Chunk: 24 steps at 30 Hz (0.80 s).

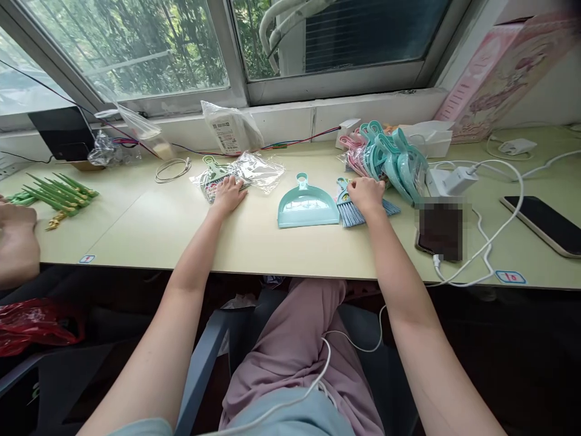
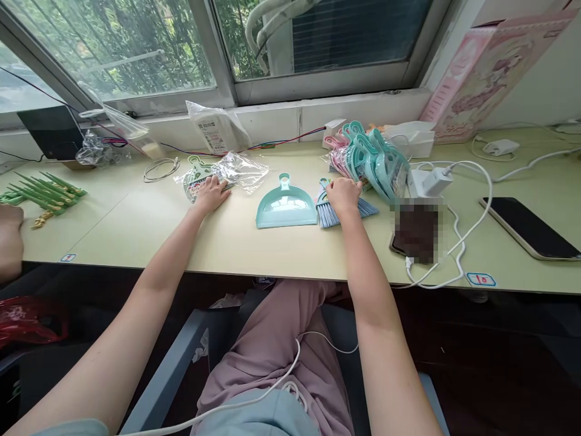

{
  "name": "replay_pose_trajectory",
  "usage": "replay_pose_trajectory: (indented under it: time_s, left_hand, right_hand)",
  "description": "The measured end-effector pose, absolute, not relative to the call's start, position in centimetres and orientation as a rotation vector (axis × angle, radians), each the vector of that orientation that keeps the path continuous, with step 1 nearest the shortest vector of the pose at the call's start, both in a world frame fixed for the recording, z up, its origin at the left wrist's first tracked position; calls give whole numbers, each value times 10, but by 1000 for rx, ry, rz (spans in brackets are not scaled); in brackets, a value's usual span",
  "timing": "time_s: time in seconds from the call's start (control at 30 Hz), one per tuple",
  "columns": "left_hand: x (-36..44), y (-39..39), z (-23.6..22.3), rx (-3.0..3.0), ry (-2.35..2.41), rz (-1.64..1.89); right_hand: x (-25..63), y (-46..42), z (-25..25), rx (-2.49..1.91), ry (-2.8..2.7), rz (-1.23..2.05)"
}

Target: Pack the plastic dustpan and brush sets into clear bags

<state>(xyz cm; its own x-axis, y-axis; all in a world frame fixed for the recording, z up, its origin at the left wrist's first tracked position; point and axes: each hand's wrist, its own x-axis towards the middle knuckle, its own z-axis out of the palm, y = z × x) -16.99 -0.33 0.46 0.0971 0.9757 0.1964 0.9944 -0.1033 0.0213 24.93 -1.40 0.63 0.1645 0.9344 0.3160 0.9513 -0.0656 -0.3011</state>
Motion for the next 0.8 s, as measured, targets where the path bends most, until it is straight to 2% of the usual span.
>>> replay_pose_trajectory:
  time_s: [0.17,0.43,0.8]
  left_hand:
    - [-182,9,-9,-2333,-2002,-344]
    - [-187,17,-14,-2325,-2073,-124]
    - [-184,23,-17,-2280,-2105,-161]
  right_hand:
    - [247,-19,14,-2055,-1830,-19]
    - [247,-21,19,-2107,-1891,12]
    - [245,-22,19,-2096,-1887,28]
